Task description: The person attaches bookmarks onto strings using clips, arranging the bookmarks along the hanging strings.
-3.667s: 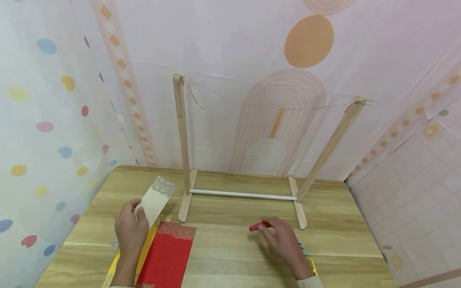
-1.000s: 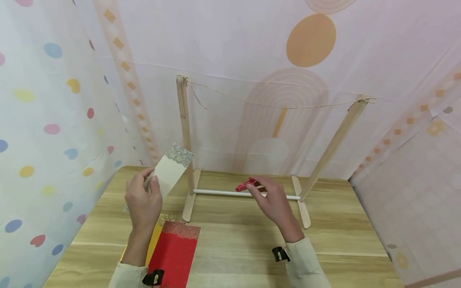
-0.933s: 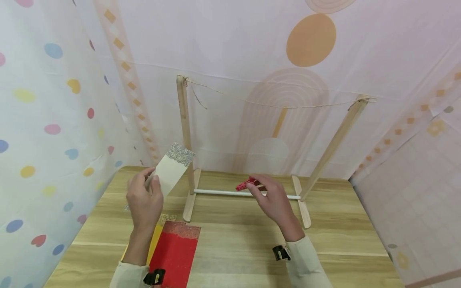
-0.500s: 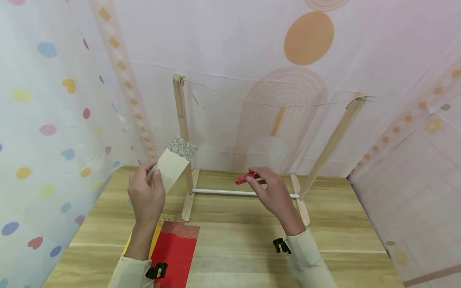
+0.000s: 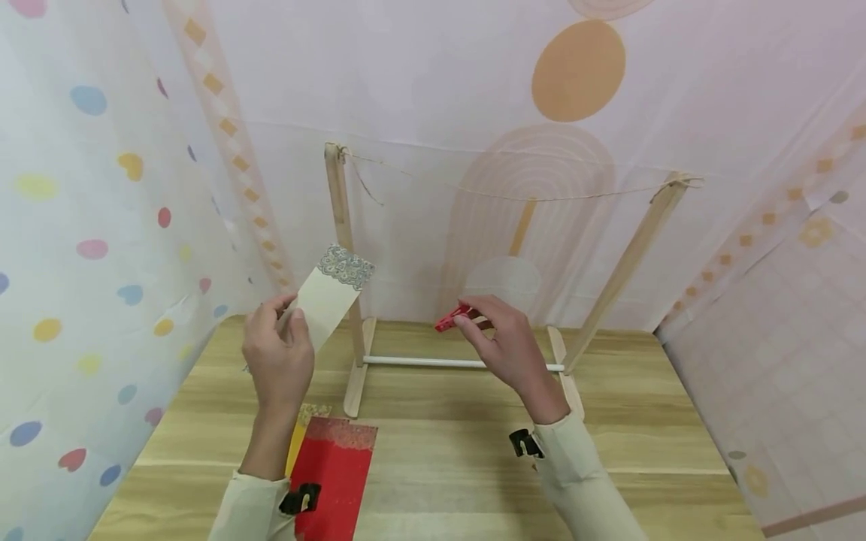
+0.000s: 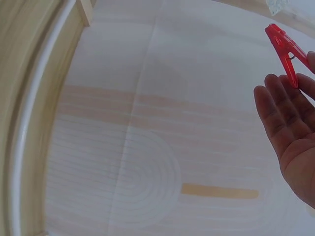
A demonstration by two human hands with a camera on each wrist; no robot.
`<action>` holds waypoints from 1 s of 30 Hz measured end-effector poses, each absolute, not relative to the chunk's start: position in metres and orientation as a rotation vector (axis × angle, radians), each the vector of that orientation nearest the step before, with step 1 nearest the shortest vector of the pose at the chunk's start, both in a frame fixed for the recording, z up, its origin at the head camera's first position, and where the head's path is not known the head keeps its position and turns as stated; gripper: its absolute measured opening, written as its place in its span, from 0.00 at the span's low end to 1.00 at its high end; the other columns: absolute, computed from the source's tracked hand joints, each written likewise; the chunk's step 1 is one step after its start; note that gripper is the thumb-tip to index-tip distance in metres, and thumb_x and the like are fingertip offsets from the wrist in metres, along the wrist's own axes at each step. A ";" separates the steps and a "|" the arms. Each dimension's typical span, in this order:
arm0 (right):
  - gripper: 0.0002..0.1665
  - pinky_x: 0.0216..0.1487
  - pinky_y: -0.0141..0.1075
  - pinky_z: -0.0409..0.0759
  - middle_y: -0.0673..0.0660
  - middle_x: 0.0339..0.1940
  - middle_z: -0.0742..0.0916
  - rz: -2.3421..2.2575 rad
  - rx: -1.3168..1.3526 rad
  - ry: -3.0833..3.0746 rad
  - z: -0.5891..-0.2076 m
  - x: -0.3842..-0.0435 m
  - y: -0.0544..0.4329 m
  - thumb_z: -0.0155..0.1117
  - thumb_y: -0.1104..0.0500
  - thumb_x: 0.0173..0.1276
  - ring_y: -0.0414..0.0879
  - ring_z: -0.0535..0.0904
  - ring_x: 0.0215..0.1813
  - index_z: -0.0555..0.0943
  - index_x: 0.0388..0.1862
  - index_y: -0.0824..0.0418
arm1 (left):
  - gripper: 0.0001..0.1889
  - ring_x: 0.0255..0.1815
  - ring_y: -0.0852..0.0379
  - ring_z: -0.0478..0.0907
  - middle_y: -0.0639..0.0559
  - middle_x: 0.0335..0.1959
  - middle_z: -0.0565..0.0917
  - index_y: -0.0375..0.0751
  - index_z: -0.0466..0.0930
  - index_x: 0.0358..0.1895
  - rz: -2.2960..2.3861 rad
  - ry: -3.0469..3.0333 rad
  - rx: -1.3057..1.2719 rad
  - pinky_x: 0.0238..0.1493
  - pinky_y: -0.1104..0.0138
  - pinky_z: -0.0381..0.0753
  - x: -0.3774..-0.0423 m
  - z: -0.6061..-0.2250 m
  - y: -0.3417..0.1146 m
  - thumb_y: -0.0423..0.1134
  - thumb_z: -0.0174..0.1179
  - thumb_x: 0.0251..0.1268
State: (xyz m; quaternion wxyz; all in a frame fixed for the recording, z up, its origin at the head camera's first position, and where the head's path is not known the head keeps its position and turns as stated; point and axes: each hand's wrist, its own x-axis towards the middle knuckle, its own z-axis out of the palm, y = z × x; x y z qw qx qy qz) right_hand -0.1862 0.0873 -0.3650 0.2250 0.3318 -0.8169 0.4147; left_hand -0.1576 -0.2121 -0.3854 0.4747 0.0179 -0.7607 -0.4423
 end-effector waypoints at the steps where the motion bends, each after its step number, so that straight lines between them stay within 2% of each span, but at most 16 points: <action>1: 0.17 0.44 0.41 0.86 0.60 0.50 0.87 1.141 0.922 -2.252 -0.363 -0.187 0.087 0.68 0.62 0.71 0.49 0.86 0.47 0.83 0.56 0.68 | 0.12 0.50 0.38 0.78 0.32 0.45 0.85 0.24 0.83 0.48 -1.086 -1.857 0.041 0.51 0.49 0.75 -0.158 -0.385 -0.211 0.19 0.59 0.62; 4: 0.17 0.44 0.41 0.85 0.60 0.50 0.87 1.137 0.942 -2.237 -0.355 -0.190 0.085 0.68 0.63 0.71 0.50 0.86 0.47 0.83 0.56 0.69 | 0.12 0.50 0.38 0.78 0.32 0.45 0.85 0.24 0.83 0.48 -1.094 -1.838 0.028 0.51 0.47 0.75 -0.160 -0.381 -0.207 0.19 0.58 0.61; 10: 0.17 0.44 0.38 0.85 0.60 0.47 0.87 1.125 0.967 -2.195 -0.343 -0.198 0.080 0.68 0.63 0.71 0.49 0.86 0.47 0.83 0.55 0.70 | 0.14 0.46 0.37 0.77 0.33 0.45 0.86 0.25 0.83 0.49 -1.104 -1.803 0.015 0.47 0.50 0.72 -0.163 -0.377 -0.201 0.20 0.57 0.60; 15: 0.17 0.43 0.37 0.85 0.60 0.48 0.88 1.114 0.969 -2.179 -0.328 -0.203 0.075 0.67 0.63 0.71 0.48 0.86 0.47 0.83 0.56 0.70 | 0.14 0.47 0.38 0.77 0.33 0.45 0.85 0.25 0.82 0.50 -1.103 -1.807 0.002 0.47 0.46 0.72 -0.165 -0.371 -0.197 0.21 0.56 0.62; 30: 0.17 0.41 0.41 0.86 0.63 0.47 0.87 1.054 1.040 -2.115 -0.285 -0.222 0.071 0.67 0.64 0.71 0.51 0.85 0.46 0.83 0.55 0.72 | 0.15 0.49 0.38 0.76 0.32 0.47 0.84 0.25 0.81 0.52 -1.105 -1.804 -0.050 0.48 0.44 0.72 -0.176 -0.354 -0.188 0.21 0.54 0.63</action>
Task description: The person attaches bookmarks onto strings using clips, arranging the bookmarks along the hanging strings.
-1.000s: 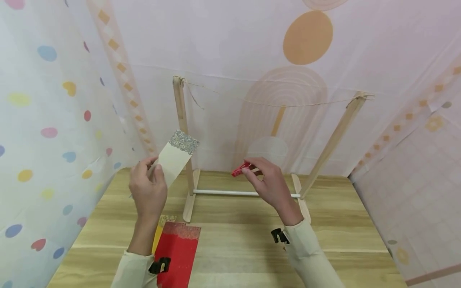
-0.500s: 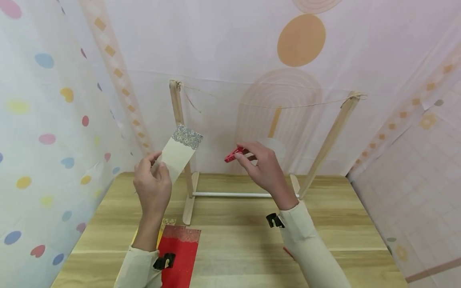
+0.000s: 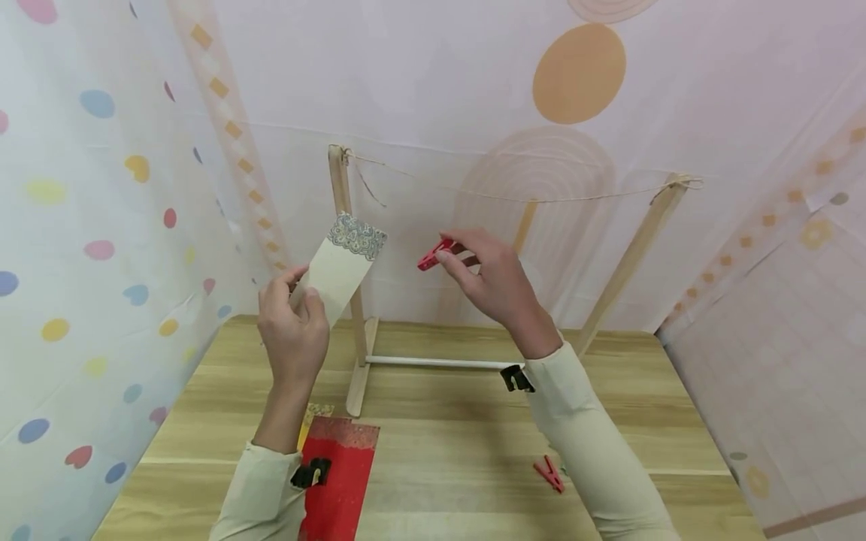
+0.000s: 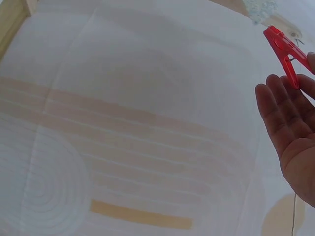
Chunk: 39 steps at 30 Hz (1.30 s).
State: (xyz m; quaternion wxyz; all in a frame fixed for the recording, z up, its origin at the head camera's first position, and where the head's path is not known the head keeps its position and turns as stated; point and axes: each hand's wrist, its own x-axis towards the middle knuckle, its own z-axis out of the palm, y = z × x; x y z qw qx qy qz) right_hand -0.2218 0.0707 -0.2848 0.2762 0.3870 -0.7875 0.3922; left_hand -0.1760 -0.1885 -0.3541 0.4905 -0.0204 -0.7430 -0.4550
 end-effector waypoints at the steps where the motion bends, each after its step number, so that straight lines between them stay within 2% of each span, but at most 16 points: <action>1: 0.17 0.41 0.41 0.86 0.63 0.47 0.87 1.055 1.036 -2.107 -0.282 -0.222 0.070 0.67 0.64 0.71 0.51 0.85 0.46 0.83 0.55 0.72 | 0.15 0.49 0.38 0.76 0.32 0.47 0.84 0.25 0.81 0.52 -1.108 -1.799 -0.052 0.48 0.44 0.72 -0.176 -0.354 -0.188 0.21 0.54 0.63; 18: 0.18 0.41 0.37 0.85 0.61 0.48 0.87 1.077 1.086 -2.038 -0.241 -0.229 0.044 0.68 0.64 0.71 0.47 0.85 0.46 0.83 0.57 0.71 | 0.14 0.49 0.37 0.75 0.32 0.47 0.84 0.24 0.80 0.53 -1.085 -1.786 -0.072 0.50 0.46 0.71 -0.177 -0.344 -0.184 0.22 0.54 0.65; 29: 0.21 0.43 0.36 0.84 0.60 0.49 0.87 1.034 1.111 -2.040 -0.206 -0.233 0.038 0.69 0.65 0.69 0.47 0.85 0.48 0.81 0.59 0.70 | 0.15 0.47 0.36 0.74 0.30 0.46 0.82 0.23 0.78 0.53 -1.047 -1.775 -0.099 0.46 0.52 0.70 -0.185 -0.330 -0.182 0.23 0.53 0.66; 39: 0.21 0.45 0.35 0.84 0.59 0.50 0.87 1.033 1.078 -2.060 -0.178 -0.238 0.034 0.69 0.63 0.69 0.44 0.85 0.50 0.82 0.59 0.70 | 0.14 0.48 0.38 0.75 0.31 0.45 0.81 0.25 0.79 0.53 -1.041 -1.741 -0.095 0.49 0.49 0.70 -0.189 -0.315 -0.176 0.22 0.54 0.66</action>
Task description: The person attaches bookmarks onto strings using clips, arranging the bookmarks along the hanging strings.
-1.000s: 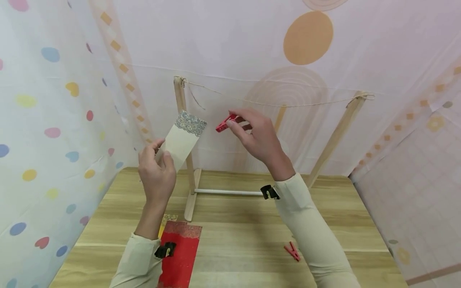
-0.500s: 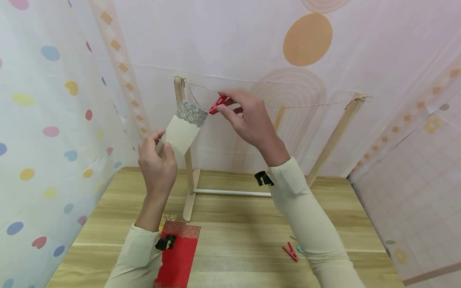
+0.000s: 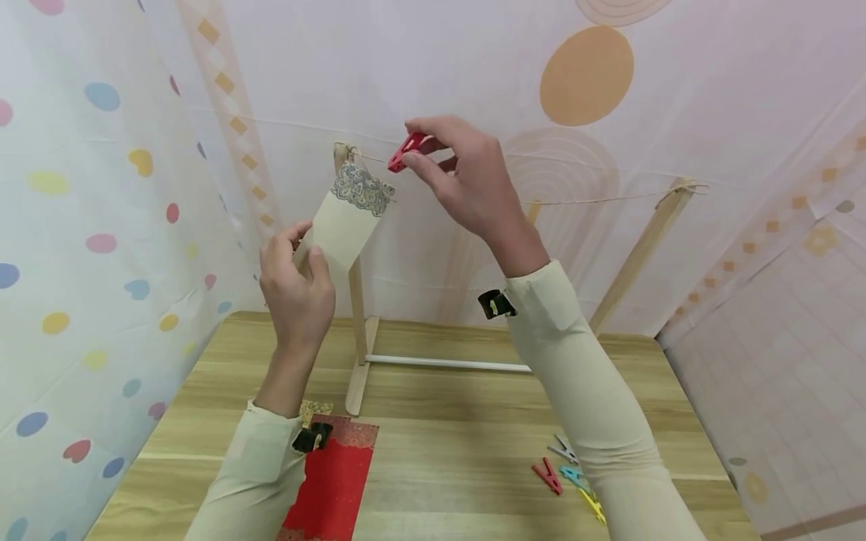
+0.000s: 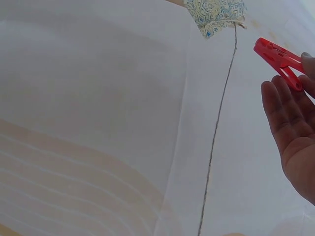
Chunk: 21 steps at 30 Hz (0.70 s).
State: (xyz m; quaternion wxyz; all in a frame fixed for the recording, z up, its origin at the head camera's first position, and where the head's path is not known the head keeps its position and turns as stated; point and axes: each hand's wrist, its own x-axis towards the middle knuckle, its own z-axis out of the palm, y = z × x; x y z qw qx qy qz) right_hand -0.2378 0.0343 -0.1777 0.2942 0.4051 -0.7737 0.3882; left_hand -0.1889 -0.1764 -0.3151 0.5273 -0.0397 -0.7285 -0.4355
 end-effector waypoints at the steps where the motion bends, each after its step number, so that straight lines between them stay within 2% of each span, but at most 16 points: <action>1: 0.21 0.45 0.35 0.84 0.59 0.50 0.87 1.030 1.074 -2.068 -0.175 -0.239 0.033 0.69 0.63 0.70 0.44 0.85 0.50 0.82 0.60 0.70 | 0.14 0.49 0.38 0.76 0.31 0.45 0.82 0.25 0.79 0.53 -1.045 -1.735 -0.094 0.49 0.49 0.70 -0.189 -0.314 -0.176 0.22 0.54 0.65; 9: 0.21 0.46 0.32 0.83 0.59 0.49 0.88 1.029 1.116 -2.088 -0.156 -0.247 0.023 0.71 0.64 0.68 0.43 0.85 0.49 0.82 0.58 0.70 | 0.14 0.52 0.37 0.76 0.31 0.48 0.82 0.24 0.79 0.54 -1.019 -1.743 -0.127 0.52 0.50 0.72 -0.193 -0.304 -0.176 0.23 0.54 0.66; 13: 0.19 0.47 0.34 0.83 0.58 0.47 0.89 1.111 1.098 -2.123 -0.150 -0.252 0.020 0.71 0.66 0.67 0.43 0.85 0.48 0.84 0.56 0.70 | 0.14 0.51 0.37 0.75 0.31 0.47 0.82 0.23 0.79 0.53 -1.020 -1.740 -0.130 0.51 0.49 0.72 -0.194 -0.301 -0.174 0.23 0.54 0.66; 21: 0.17 0.49 0.30 0.82 0.58 0.48 0.90 1.138 1.031 -2.222 -0.150 -0.258 0.018 0.71 0.67 0.67 0.42 0.85 0.47 0.85 0.54 0.69 | 0.15 0.49 0.36 0.75 0.30 0.47 0.83 0.23 0.78 0.55 -1.024 -1.745 -0.114 0.47 0.50 0.72 -0.196 -0.297 -0.171 0.23 0.53 0.67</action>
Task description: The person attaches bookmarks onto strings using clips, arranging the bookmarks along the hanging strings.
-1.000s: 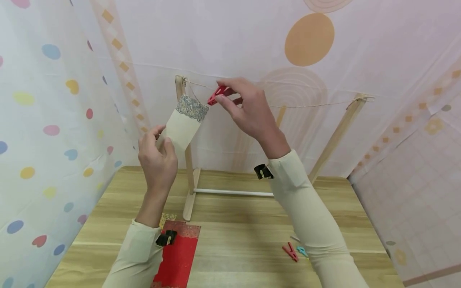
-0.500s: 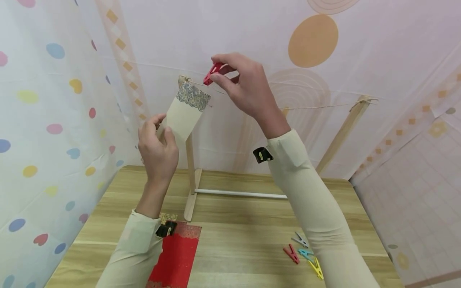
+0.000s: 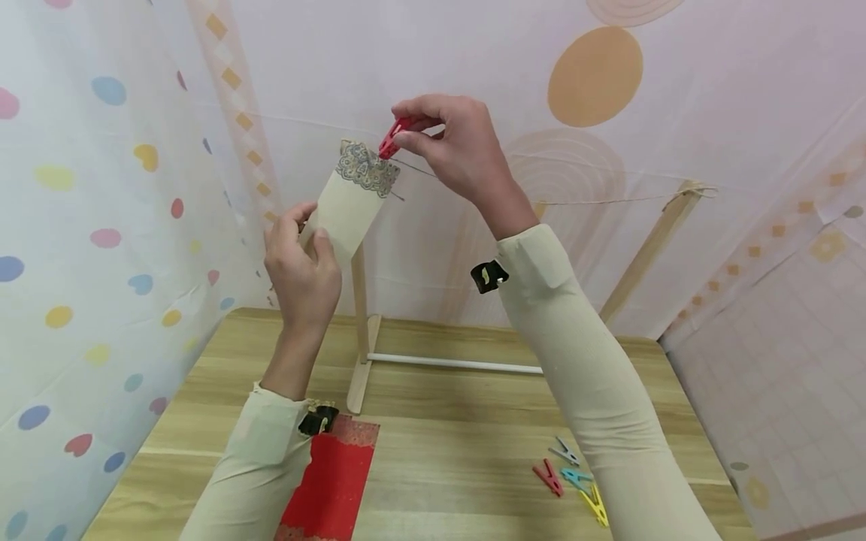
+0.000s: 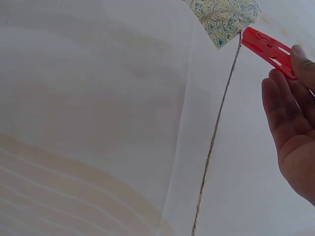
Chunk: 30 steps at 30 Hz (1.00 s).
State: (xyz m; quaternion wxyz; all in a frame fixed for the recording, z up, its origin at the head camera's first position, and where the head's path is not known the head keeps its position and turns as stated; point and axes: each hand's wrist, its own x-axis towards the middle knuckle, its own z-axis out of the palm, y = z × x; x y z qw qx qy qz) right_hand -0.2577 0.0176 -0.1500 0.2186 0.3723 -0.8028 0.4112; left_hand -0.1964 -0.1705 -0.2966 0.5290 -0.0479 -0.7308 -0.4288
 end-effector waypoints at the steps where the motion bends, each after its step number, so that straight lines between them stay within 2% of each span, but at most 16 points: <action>1: 0.17 0.49 0.30 0.81 0.58 0.47 0.90 1.146 1.027 -2.222 -0.150 -0.259 0.018 0.71 0.67 0.66 0.43 0.86 0.47 0.86 0.54 0.69 | 0.15 0.49 0.37 0.75 0.31 0.47 0.83 0.24 0.78 0.54 -1.036 -1.742 -0.106 0.47 0.50 0.72 -0.197 -0.296 -0.170 0.22 0.53 0.67; 15: 0.15 0.47 0.30 0.80 0.60 0.49 0.90 1.282 0.960 -2.281 -0.154 -0.266 0.017 0.69 0.68 0.68 0.46 0.86 0.46 0.86 0.53 0.69 | 0.15 0.50 0.37 0.75 0.32 0.47 0.83 0.24 0.79 0.53 -1.032 -1.726 -0.119 0.49 0.50 0.73 -0.196 -0.296 -0.167 0.22 0.53 0.65; 22: 0.14 0.40 0.30 0.77 0.60 0.50 0.89 1.314 0.941 -2.281 -0.157 -0.271 0.017 0.67 0.68 0.69 0.46 0.85 0.43 0.86 0.52 0.70 | 0.15 0.51 0.38 0.76 0.32 0.47 0.83 0.24 0.79 0.53 -1.042 -1.726 -0.144 0.51 0.49 0.74 -0.197 -0.297 -0.166 0.21 0.52 0.64; 30: 0.12 0.41 0.30 0.80 0.61 0.47 0.90 1.329 0.946 -2.283 -0.162 -0.273 0.015 0.68 0.68 0.69 0.46 0.85 0.41 0.87 0.50 0.71 | 0.15 0.52 0.38 0.76 0.32 0.48 0.83 0.23 0.78 0.53 -1.042 -1.730 -0.145 0.52 0.49 0.74 -0.197 -0.298 -0.164 0.20 0.52 0.64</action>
